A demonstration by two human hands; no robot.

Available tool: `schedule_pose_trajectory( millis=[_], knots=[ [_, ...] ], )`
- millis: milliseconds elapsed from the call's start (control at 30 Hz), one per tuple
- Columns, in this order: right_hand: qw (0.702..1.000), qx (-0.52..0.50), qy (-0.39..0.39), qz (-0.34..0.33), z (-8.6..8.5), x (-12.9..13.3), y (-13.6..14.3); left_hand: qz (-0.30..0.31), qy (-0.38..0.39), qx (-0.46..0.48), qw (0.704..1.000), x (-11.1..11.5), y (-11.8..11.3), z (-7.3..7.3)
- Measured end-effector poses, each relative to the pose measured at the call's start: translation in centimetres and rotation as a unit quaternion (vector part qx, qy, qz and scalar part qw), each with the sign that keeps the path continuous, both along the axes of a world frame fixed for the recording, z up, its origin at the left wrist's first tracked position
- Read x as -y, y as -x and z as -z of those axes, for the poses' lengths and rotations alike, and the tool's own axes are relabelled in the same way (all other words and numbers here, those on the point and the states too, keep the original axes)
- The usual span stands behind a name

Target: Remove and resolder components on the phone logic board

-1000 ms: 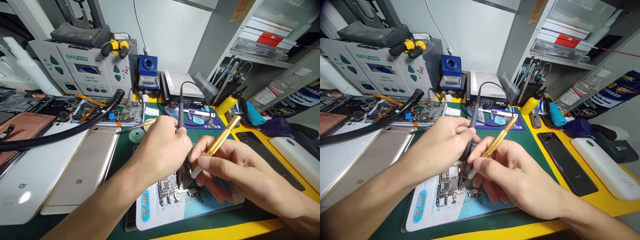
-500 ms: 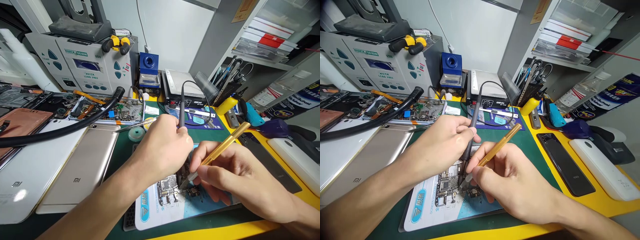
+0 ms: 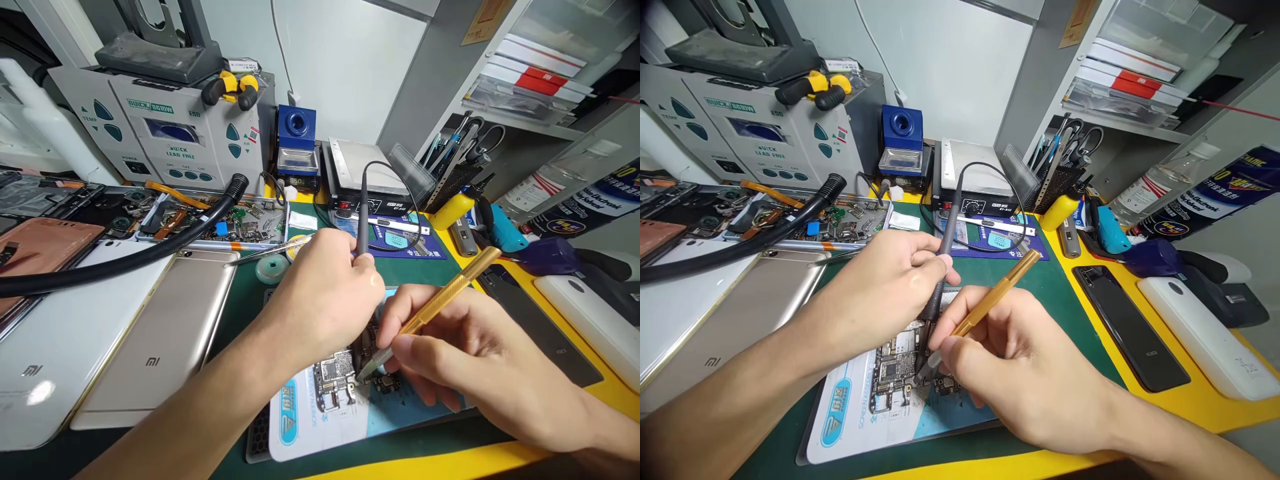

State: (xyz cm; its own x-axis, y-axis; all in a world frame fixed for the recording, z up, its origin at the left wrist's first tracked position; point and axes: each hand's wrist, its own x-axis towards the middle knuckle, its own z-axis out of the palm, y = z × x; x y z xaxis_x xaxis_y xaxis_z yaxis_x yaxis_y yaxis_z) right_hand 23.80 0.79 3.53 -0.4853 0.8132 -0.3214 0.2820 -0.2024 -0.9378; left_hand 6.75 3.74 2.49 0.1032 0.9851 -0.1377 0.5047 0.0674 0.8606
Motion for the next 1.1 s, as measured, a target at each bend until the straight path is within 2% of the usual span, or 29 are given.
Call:
schedule_pose_trajectory(
  millis=[333, 567, 733, 1100],
  knots=[
    [0.999, 0.004, 0.044, 0.027, -0.01, -0.66, -0.48, 0.033, 0.022, 0.085, 0.996, -0.02, -0.11, -0.18],
    [0.994, -0.042, 0.098, 0.021, -0.16, -0.85, -0.69, 0.008, 0.025, 0.105, 0.994, -0.10, -0.16, -0.09],
    [0.993, -0.069, 0.089, 0.025, 0.04, -0.77, -0.75, 0.004, 0.036, 0.127, 0.991, 0.04, -0.04, 0.13],
    [0.998, 0.000, 0.050, 0.040, -0.22, -0.34, -0.31, 0.011, 0.064, 0.115, 0.991, 0.05, -0.18, -0.02]
  ],
)
